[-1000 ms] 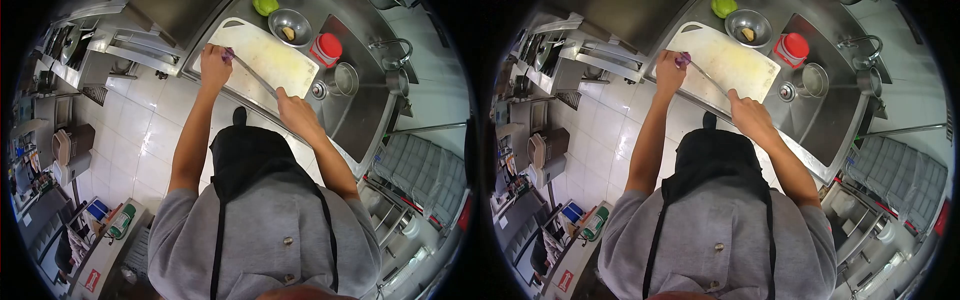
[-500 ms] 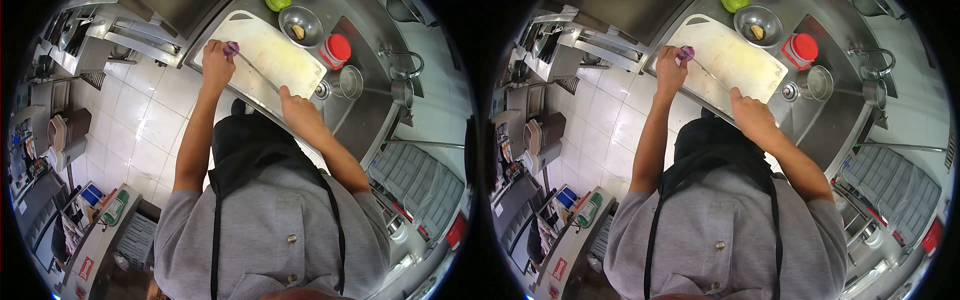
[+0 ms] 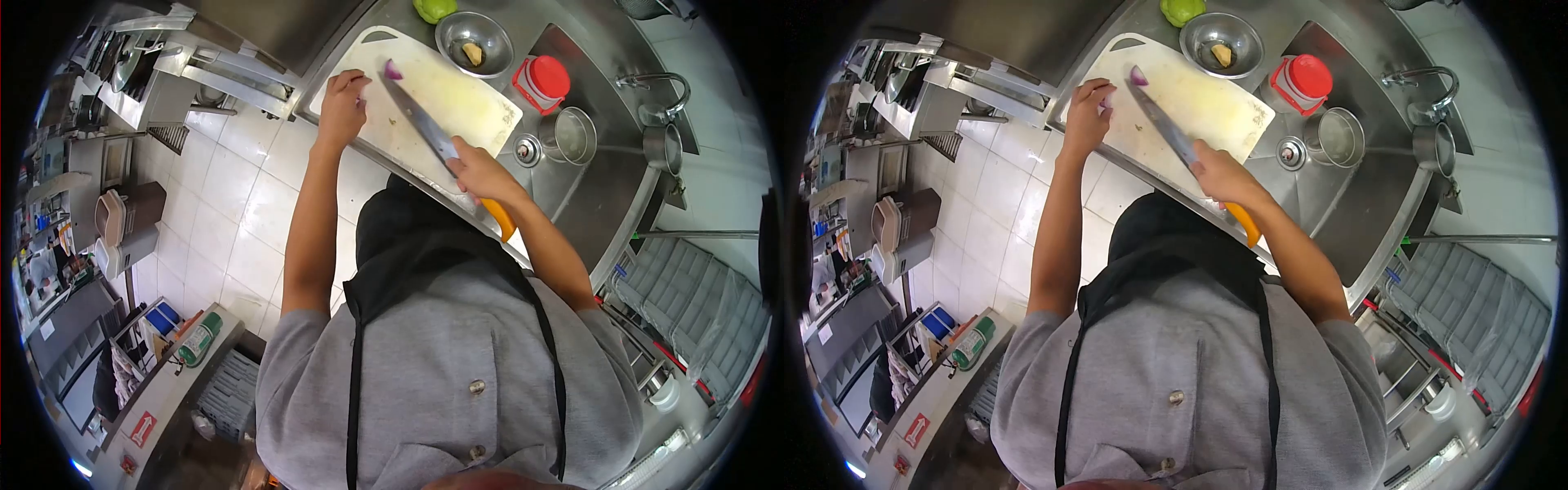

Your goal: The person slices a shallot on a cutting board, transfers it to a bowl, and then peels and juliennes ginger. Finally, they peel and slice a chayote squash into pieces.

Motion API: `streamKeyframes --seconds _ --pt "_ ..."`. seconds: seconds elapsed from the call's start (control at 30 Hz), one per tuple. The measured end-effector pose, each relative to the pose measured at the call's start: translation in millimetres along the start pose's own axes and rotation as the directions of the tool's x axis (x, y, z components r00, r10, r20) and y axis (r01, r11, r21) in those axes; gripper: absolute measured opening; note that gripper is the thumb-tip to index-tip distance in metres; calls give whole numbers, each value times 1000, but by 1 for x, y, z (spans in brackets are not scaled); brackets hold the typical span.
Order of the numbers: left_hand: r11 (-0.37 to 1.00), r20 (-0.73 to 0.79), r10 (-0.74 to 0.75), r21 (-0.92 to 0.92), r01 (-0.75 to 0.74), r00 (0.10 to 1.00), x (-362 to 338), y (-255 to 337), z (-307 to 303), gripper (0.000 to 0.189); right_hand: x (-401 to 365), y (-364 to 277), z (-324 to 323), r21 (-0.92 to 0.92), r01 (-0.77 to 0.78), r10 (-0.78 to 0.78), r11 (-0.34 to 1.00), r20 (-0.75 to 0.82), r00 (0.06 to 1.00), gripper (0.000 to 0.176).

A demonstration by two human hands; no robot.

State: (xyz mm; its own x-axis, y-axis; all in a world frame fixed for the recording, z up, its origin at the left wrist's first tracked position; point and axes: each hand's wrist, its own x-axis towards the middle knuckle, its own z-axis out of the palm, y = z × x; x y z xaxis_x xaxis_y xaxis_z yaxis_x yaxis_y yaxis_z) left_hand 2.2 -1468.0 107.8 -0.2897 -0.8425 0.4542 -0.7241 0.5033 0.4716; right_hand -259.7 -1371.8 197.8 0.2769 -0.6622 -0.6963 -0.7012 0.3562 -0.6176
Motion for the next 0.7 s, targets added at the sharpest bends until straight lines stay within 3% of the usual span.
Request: streamKeyframes --seconds 0.13,0.2,0.33,0.4,0.43,0.5,0.63,0.7 --pt "999 96 -33 42 29 995 2 13 6 38 -6 19 -3 -71 20 -27 997 -94 995 19" --pt "958 210 -285 30 285 935 5 32 13 44 -10 21 -6 -114 18 -32 993 -118 992 20" --pt "943 177 -323 142 300 930 27 55 9 50 -5 39 -4 -267 87 -140 960 -185 973 22" --pt "900 335 -436 187 394 835 38 59 4 55 -9 39 -5 -294 47 -105 955 -183 977 23" --pt "898 336 -440 187 399 833 38 54 10 55 -11 40 -5 -295 47 -103 954 -179 978 23" --pt "937 102 -337 127 324 936 38 41 22 48 -13 41 -6 -327 1 -73 945 -210 975 23" --pt "940 112 -340 50 336 934 25 36 26 33 -11 56 -3 -300 87 -175 950 -282 943 21" --pt "935 130 -294 -167 313 947 15 40 26 20 -17 53 -3 -387 29 -137 921 -255 957 22"
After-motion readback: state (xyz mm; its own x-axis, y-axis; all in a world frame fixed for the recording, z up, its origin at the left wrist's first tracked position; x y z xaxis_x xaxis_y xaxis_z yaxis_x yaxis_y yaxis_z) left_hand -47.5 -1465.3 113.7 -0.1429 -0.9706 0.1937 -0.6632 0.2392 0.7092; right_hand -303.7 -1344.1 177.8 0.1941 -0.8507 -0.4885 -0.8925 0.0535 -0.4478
